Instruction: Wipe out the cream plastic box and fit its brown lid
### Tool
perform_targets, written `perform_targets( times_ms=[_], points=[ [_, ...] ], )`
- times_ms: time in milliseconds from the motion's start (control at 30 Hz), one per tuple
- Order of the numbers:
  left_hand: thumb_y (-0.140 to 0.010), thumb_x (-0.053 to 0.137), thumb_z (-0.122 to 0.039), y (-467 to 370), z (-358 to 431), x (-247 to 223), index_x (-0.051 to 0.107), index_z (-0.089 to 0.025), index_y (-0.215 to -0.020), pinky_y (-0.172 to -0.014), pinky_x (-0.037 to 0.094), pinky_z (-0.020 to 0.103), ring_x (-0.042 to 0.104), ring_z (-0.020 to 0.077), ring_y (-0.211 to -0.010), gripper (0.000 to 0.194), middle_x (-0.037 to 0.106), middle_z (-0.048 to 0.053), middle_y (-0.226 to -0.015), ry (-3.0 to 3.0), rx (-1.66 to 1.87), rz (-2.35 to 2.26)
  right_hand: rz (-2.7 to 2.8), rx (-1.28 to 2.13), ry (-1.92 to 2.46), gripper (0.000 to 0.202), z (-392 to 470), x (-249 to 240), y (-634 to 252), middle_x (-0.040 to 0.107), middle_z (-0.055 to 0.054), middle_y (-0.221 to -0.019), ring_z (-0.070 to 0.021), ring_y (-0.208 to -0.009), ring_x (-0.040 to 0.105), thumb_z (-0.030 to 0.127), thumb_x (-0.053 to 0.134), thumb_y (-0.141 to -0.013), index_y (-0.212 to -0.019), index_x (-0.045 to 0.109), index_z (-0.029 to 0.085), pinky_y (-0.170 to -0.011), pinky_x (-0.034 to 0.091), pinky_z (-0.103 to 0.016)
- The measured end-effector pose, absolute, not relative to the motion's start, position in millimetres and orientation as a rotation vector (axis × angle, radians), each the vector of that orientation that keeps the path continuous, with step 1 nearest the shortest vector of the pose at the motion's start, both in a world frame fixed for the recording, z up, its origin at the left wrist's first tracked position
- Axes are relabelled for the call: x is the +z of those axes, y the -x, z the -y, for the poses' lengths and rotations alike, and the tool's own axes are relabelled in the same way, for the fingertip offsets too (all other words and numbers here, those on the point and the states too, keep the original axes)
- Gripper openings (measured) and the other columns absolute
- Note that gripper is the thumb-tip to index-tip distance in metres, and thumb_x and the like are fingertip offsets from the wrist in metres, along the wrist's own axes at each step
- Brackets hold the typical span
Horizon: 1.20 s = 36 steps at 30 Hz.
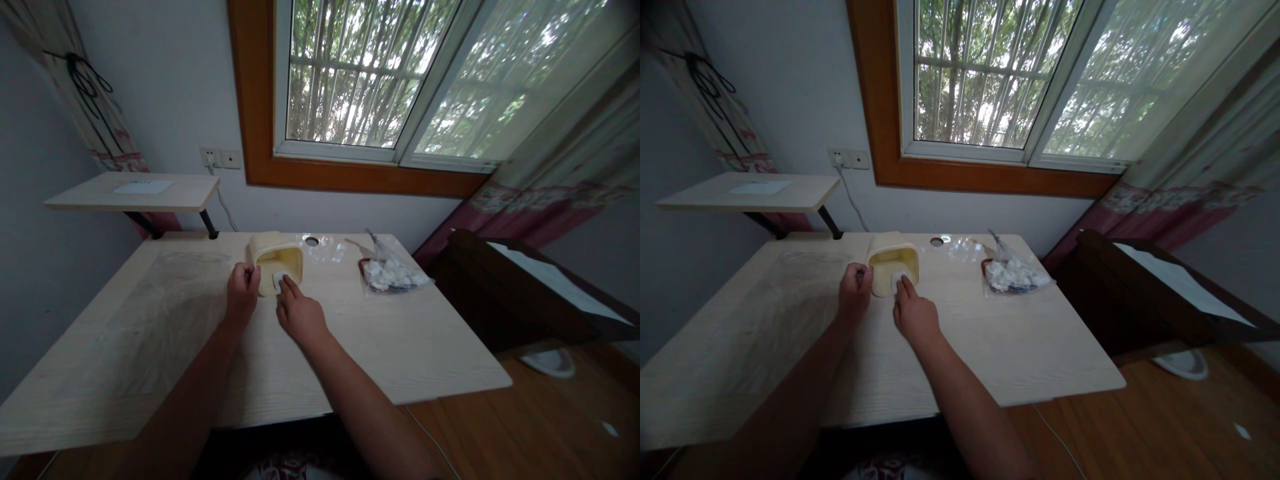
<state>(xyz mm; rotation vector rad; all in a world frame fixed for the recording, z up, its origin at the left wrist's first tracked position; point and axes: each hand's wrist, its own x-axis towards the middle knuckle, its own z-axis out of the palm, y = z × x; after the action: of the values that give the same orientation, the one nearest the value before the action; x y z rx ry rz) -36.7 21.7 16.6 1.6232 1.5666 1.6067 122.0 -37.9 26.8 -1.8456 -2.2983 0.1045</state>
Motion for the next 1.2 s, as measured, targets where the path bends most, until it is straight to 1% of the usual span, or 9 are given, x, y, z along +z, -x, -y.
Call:
perform_targets(
  times_ms=[67, 133, 333, 500, 700, 833, 1033, 1200],
  points=[
    [-0.088, 0.058, -0.037, 37, -22, 19, 0.053, -0.021, -0.084, -0.062, 0.039, 0.026, 0.05, 0.0143, -0.064, 0.017, 0.053, -0.002, -0.072, -1.59, 1.577, -1.538, 2.329, 0.102, 1.783, 0.061, 41, 28, -118, 0.024, -0.006, -0.164, -0.0217, -0.094, 0.071, 0.037, 0.039, -0.097, -0.156, 0.024, 0.03, -0.077, 0.059, -0.037],
    [-0.087, 0.058, -0.038, 36, -22, 20, 0.053, -0.021, -0.083, -0.061, 0.039, 0.026, 0.051, 0.014, -0.065, 0.018, 0.054, -0.002, -0.072, -1.572, 1.554, -1.523, 2.364, 0.099, 1.724, 0.061, 43, 29, -115, 0.024, -0.005, -0.164, -0.0219, -0.097, 0.07, 0.037, 0.039, -0.097, -0.156, 0.023, 0.031, -0.077, 0.059, -0.037],
    [-0.088, 0.058, -0.042, 35, -22, 23, 0.054, -0.02, -0.083, -0.06, 0.041, 0.024, 0.051, 0.0128, -0.065, 0.023, 0.054, -0.003, -0.072, -1.441, 1.577, -1.466, 2.402, 0.122, 1.659, 0.061, 45, 29, -112, 0.019, -0.005, -0.165, -0.0212, -0.101, 0.069, 0.035, 0.04, -0.096, -0.155, 0.026, 0.027, -0.082, 0.059, -0.035],
    [-0.089, 0.058, -0.043, 35, -22, 24, 0.055, -0.02, -0.083, -0.059, 0.04, 0.024, 0.05, 0.0127, -0.064, 0.024, 0.053, -0.002, -0.071, -1.409, 1.579, -1.433, 2.383, 0.115, 1.69, 0.059, 43, 30, -116, 0.02, -0.005, -0.165, -0.0219, -0.103, 0.068, 0.035, 0.039, -0.097, -0.154, 0.029, 0.027, -0.082, 0.059, -0.036],
    [-0.087, 0.06, -0.046, 42, -26, 22, 0.055, -0.02, -0.083, -0.061, 0.043, 0.024, 0.052, 0.0134, -0.067, 0.027, 0.054, -0.001, -0.074, -1.338, 1.594, -1.356, 2.381, 0.111, 1.677, 0.059, 43, 28, -117, 0.022, -0.005, -0.165, -0.022, -0.105, 0.068, 0.034, 0.039, -0.096, -0.155, 0.028, 0.027, -0.083, 0.059, -0.036],
    [-0.086, 0.06, -0.045, 46, -26, 21, 0.054, -0.02, -0.081, -0.061, 0.043, 0.024, 0.051, 0.0133, -0.065, 0.027, 0.054, -0.001, -0.073, -1.296, 1.567, -1.246, 2.369, 0.115, 1.684, 0.06, 44, 28, -116, 0.023, -0.005, -0.164, -0.0219, -0.105, 0.068, 0.034, 0.04, -0.096, -0.154, 0.029, 0.028, -0.084, 0.058, -0.035],
    [-0.089, 0.056, -0.043, 49, -26, 20, 0.052, -0.021, -0.082, -0.061, 0.042, 0.025, 0.051, 0.0135, -0.066, 0.024, 0.052, -0.001, -0.074, -1.416, 1.537, -1.3, 2.361, 0.109, 1.711, 0.06, 44, 27, -116, 0.022, -0.005, -0.165, -0.0222, -0.104, 0.068, 0.034, 0.041, -0.096, -0.154, 0.029, 0.028, -0.083, 0.058, -0.035],
    [-0.088, 0.057, -0.041, 49, -27, 18, 0.053, -0.021, -0.087, -0.062, 0.044, 0.025, 0.052, 0.0143, -0.067, 0.02, 0.053, -0.001, -0.077, -1.427, 1.564, -1.325, 2.361, 0.123, 1.726, 0.061, 44, 29, -115, 0.021, -0.005, -0.165, -0.0219, -0.104, 0.068, 0.034, 0.042, -0.095, -0.154, 0.028, 0.028, -0.084, 0.058, -0.035]
  ],
)
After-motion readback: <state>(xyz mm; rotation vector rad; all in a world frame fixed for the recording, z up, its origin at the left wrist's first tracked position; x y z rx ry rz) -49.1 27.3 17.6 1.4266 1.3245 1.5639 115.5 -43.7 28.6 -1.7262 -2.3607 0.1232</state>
